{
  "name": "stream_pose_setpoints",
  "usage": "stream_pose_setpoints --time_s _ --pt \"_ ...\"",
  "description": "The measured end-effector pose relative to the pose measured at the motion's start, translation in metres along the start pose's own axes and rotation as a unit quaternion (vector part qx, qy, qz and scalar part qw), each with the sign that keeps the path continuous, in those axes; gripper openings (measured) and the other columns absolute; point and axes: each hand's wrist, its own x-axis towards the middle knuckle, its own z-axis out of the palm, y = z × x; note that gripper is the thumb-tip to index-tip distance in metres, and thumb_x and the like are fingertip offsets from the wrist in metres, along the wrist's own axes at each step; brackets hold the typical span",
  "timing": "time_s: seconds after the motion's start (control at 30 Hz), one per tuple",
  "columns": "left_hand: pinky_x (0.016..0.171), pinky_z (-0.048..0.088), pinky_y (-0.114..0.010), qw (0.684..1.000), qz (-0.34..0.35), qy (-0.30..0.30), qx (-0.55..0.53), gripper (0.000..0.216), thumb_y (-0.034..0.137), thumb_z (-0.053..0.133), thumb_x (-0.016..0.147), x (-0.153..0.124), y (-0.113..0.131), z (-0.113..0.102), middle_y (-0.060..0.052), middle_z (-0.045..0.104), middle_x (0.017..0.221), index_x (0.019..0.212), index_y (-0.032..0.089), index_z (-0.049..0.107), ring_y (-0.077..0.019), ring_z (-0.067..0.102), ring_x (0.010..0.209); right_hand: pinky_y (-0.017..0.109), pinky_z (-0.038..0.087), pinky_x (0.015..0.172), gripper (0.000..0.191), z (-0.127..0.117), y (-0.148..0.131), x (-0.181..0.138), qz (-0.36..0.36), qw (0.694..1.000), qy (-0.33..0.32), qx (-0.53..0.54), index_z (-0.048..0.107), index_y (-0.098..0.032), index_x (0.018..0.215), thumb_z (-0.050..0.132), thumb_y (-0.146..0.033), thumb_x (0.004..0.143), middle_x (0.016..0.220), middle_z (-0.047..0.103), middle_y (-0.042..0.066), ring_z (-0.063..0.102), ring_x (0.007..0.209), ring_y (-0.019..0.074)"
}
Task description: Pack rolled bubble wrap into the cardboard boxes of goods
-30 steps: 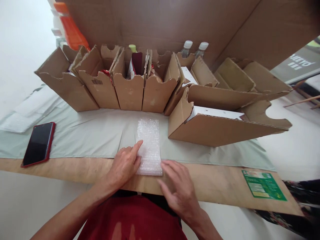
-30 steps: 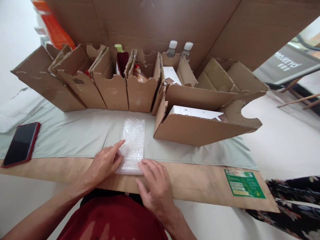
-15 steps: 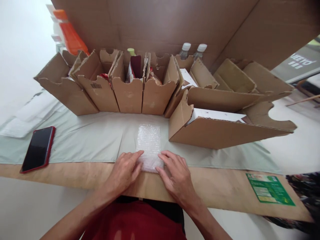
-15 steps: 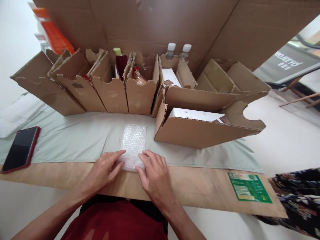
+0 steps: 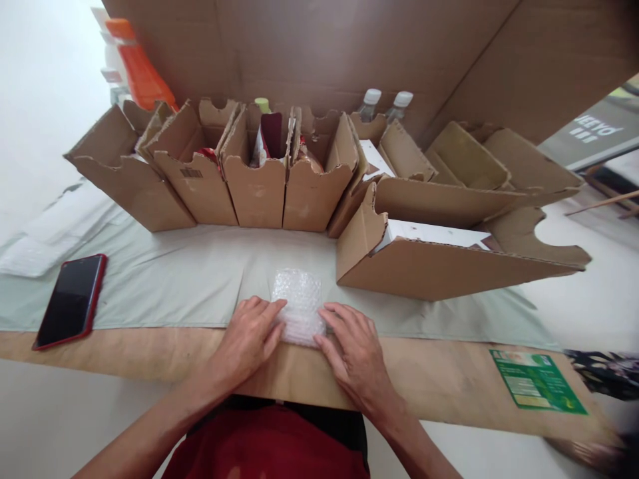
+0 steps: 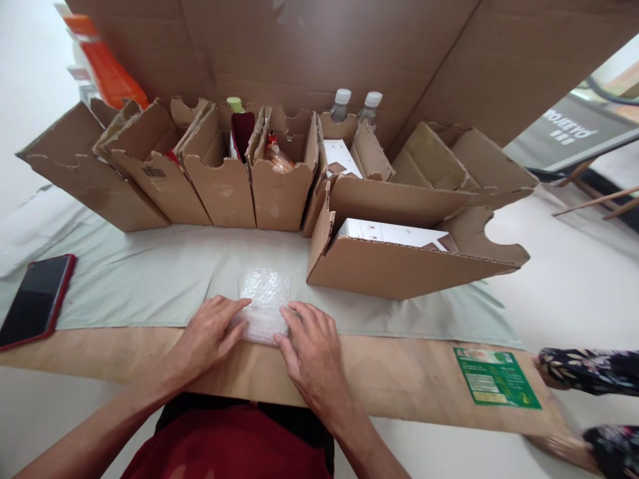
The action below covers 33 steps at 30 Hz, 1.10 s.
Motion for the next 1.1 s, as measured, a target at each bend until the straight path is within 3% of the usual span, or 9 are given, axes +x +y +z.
stream_pose_setpoints --time_s 0.13,0.27,0.37,0.47,0.6,0.7,0.77,0.9,1.1 --pt "0.086 0.055 -0.05 0.998 -0.039 0.025 0.038 0.031 0.017 0.053 0.096 0.012 -0.003 0.005 -0.014 0.07 0.105 0.124 0.015 0.066 -0.0311 0.064 0.097 0.051 0.047 0.097 0.027 0.005 -0.002 0.005 -0.08 0.995 -0.035 -0.047 0.065 -0.018 0.124 0.059 -0.021 0.097 0.127 0.069 0.016 0.06 0.118 0.0333" --pt "0.088 0.056 -0.044 0.971 -0.138 0.1 -0.166 0.025 0.031 0.057 0.097 -0.008 0.004 -0.008 -0.011 0.07 0.105 0.116 0.018 0.068 -0.027 0.067 0.1 0.046 0.05 0.094 0.024 0.013 0.002 0.018 -0.027 0.999 -0.036 0.022 0.068 -0.021 0.119 0.054 -0.016 0.1 0.114 0.075 0.01 0.066 0.106 0.0278" --pt "0.087 0.06 -0.041 0.857 -0.287 0.043 -0.426 0.034 0.042 0.064 0.093 -0.032 0.018 -0.018 -0.011 0.074 0.11 0.119 0.019 0.067 -0.0262 0.071 0.103 0.042 0.054 0.09 0.023 0.01 -0.003 0.019 0.089 0.987 -0.007 0.134 0.07 -0.023 0.119 0.055 -0.024 0.101 0.108 0.077 0.008 0.069 0.1 0.0252" --pt "0.097 0.058 -0.044 0.714 -0.335 -0.002 -0.615 0.053 0.047 0.076 0.084 -0.042 0.033 -0.017 -0.013 0.073 0.126 0.128 0.02 0.064 -0.0298 0.069 0.119 0.037 0.057 0.088 0.022 0.004 -0.02 0.007 0.171 0.95 -0.032 0.261 0.071 -0.025 0.116 0.057 -0.031 0.1 0.108 0.077 0.006 0.071 0.1 0.0233" --pt "0.099 0.056 -0.043 0.66 -0.327 0.006 -0.676 0.053 0.046 0.081 0.08 -0.036 0.043 -0.008 -0.01 0.076 0.117 0.124 0.02 0.069 -0.0294 0.07 0.113 0.041 0.057 0.098 0.022 0.002 -0.035 -0.015 0.158 0.945 -0.036 0.286 0.072 -0.028 0.117 0.06 -0.032 0.098 0.118 0.072 0.007 0.068 0.111 0.0247" --pt "0.095 0.057 -0.042 0.676 -0.326 -0.012 -0.661 0.048 0.047 0.08 0.081 -0.033 0.044 -0.001 -0.008 0.078 0.108 0.119 0.019 0.071 -0.029 0.072 0.105 0.047 0.053 0.107 0.054 -0.001 -0.03 -0.025 0.171 0.953 0.0 0.251 0.06 -0.026 0.141 0.072 -0.036 0.089 0.147 0.057 0.014 0.061 0.129 0.0306" --pt "0.096 0.057 -0.042 0.7 -0.306 -0.034 -0.644 0.045 0.05 0.079 0.083 -0.032 0.044 0.002 -0.008 0.078 0.108 0.116 0.02 0.072 -0.0289 0.071 0.104 0.042 0.058 0.101 0.07 -0.008 -0.024 -0.029 0.186 0.936 -0.035 0.298 0.051 -0.025 0.149 0.076 -0.037 0.085 0.146 0.06 0.014 0.066 0.121 0.0284" --pt "0.094 0.059 -0.042 0.749 -0.254 -0.071 -0.608 0.049 0.055 0.075 0.086 -0.02 0.048 -0.001 -0.008 0.077 0.115 0.123 0.023 0.07 -0.0293 0.072 0.105 0.03 0.062 0.084 0.031 -0.038 -0.011 -0.031 0.169 0.923 -0.046 0.344 0.07 -0.028 0.122 0.065 -0.028 0.091 0.105 0.078 0.003 0.074 0.094 0.0206" --pt "0.111 0.05 -0.05 0.939 0.02 0.086 -0.334 0.06 0.033 0.067 0.094 0.058 0.073 -0.037 -0.011 0.052 0.155 0.15 0.036 0.047 -0.0316 0.054 0.138 0.027 0.061 0.075 0.023 -0.149 0.029 0.003 0.162 0.949 0.132 0.238 0.073 -0.035 0.118 0.066 -0.036 0.096 0.106 0.078 0.002 0.075 0.09 0.0203"
